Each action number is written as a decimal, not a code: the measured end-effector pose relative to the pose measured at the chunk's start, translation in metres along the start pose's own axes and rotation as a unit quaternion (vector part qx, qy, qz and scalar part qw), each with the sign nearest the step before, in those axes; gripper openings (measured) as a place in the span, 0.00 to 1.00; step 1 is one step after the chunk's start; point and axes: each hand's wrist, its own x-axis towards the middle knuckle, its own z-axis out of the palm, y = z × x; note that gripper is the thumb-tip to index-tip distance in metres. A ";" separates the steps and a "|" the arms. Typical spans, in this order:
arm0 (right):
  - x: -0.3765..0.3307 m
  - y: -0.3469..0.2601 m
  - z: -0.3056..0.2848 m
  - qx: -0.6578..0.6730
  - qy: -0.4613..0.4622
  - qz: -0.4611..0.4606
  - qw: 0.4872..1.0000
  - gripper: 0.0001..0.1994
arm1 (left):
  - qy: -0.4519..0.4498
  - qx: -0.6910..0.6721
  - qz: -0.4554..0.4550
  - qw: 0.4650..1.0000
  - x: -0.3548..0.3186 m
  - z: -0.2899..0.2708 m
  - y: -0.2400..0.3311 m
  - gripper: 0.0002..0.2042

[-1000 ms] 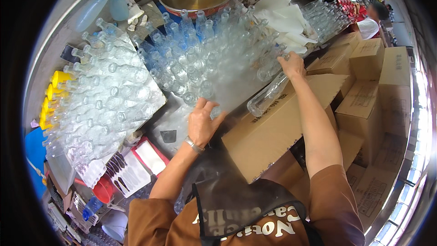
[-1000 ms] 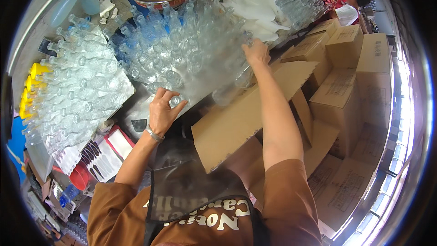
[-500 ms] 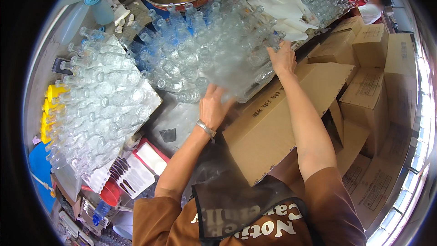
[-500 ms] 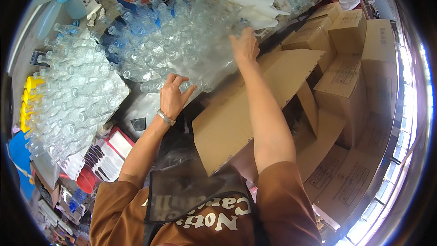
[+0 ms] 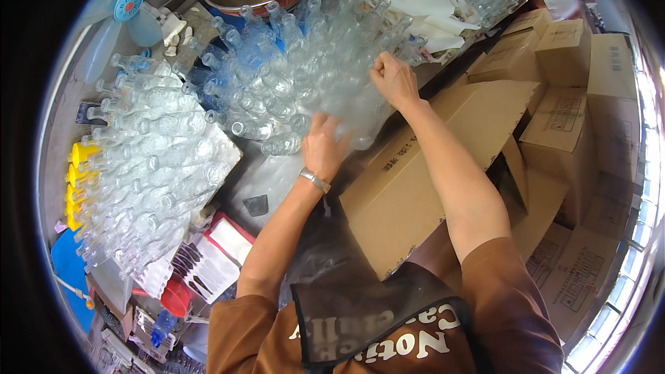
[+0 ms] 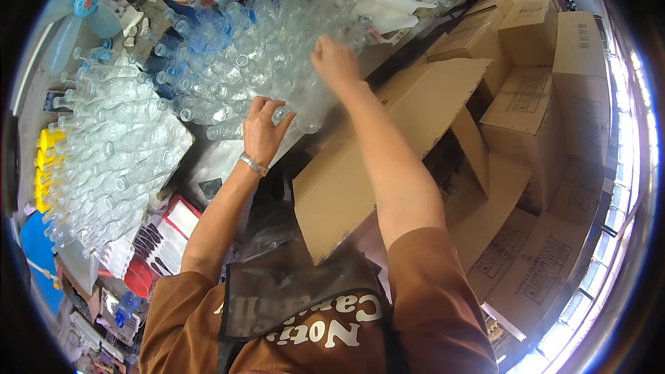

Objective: The person opens a cardboard box with a utility knife and removes clear plastic bottles one by one, placing them on a nearby table. The person then closes the box flaps and secures the box with tape.

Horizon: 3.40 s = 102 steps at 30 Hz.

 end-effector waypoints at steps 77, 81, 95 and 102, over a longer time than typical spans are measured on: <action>-0.428 0.126 -0.155 0.115 0.004 0.291 0.950 0.15 | -0.241 -0.138 0.284 0.918 -0.071 -0.032 0.301 0.13; -0.440 0.118 -0.189 0.193 -0.086 0.205 0.956 0.14 | -0.300 -0.102 0.286 0.904 -0.100 -0.011 0.279 0.16; -0.581 0.139 -0.121 0.177 -0.123 0.252 0.943 0.16 | -0.601 0.116 0.378 0.695 -0.174 -0.016 0.220 0.27; -0.570 0.104 -0.120 0.168 0.170 0.311 0.920 0.13 | -0.513 0.128 0.474 0.704 -0.229 -0.047 0.182 0.20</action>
